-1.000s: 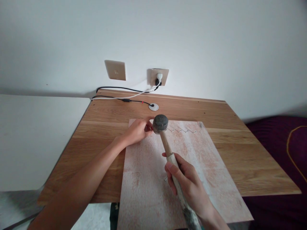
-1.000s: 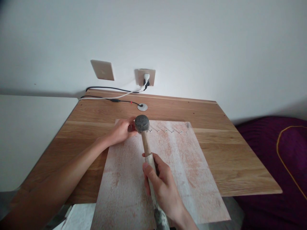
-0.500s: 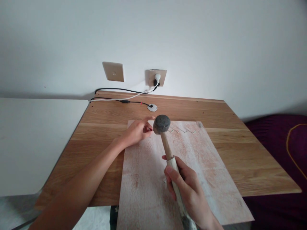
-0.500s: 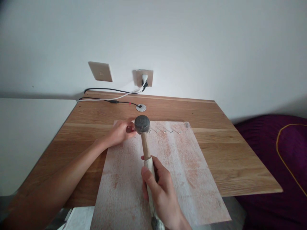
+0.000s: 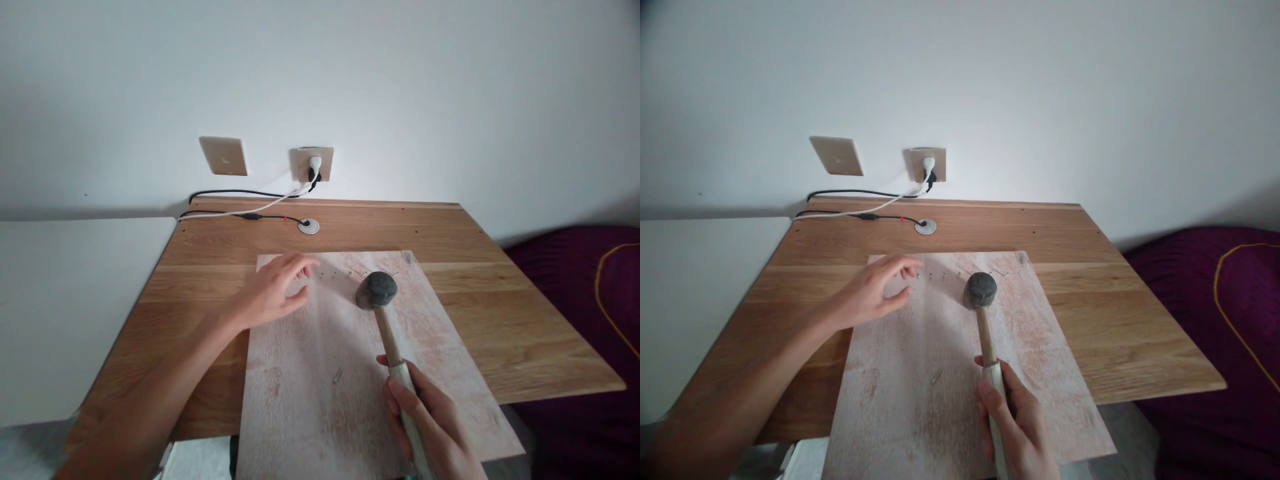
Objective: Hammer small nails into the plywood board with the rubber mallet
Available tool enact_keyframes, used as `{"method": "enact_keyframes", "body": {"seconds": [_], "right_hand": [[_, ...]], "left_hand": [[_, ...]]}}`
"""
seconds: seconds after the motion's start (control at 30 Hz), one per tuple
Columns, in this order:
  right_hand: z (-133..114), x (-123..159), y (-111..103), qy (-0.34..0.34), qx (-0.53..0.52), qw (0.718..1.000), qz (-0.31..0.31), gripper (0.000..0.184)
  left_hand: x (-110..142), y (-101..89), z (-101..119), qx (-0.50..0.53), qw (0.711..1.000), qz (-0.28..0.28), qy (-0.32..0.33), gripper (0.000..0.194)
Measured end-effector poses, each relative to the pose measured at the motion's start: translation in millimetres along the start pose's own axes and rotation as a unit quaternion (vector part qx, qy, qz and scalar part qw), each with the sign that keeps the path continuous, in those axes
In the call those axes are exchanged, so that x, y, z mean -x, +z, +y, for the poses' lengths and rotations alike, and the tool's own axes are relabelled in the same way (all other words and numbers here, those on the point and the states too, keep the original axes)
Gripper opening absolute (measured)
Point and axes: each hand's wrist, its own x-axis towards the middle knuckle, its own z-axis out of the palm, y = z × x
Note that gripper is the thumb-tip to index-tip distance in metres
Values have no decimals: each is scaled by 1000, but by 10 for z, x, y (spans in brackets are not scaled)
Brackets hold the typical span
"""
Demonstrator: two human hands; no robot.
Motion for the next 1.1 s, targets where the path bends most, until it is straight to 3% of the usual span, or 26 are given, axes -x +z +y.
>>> {"method": "enact_keyframes", "body": {"seconds": [0.07,0.1,0.23,0.33,0.43,0.6,0.7,0.77,0.8,0.9,0.97,1.1], "right_hand": [[22,-9,6,4,-8,1000,6,65],[32,-11,10,7,-11,1000,7,67],[78,-12,10,20,-15,1000,10,69],[115,-23,0,17,-25,1000,4,66],[135,-37,-2,11,-33,999,0,67],[135,-39,-4,15,-40,999,-4,67],[145,-36,-13,21,-47,999,-9,68],[153,-36,-21,26,-48,998,-12,68],[156,-37,-27,26,-48,998,-13,68],[158,-45,-43,19,-41,999,-21,71],[156,-51,-51,17,-34,999,-24,73],[150,-48,-52,24,-32,999,-24,72]], "left_hand": [[116,28,309,-43,997,-51,37,9],[179,63,459,-67,993,-74,63,4],[373,246,844,-163,962,-147,163,11],[409,355,901,-211,934,-160,238,7],[391,422,913,-241,904,-152,318,22],[286,336,909,-230,887,-142,376,24],[193,136,700,-209,922,-89,315,16],[153,-1,449,-177,965,-31,194,19],[145,-53,310,-153,981,37,112,19],[159,-99,-55,-100,979,165,-70,10],[172,-44,-190,-66,975,182,-112,8],[144,125,-238,-40,982,148,-107,9]]}}
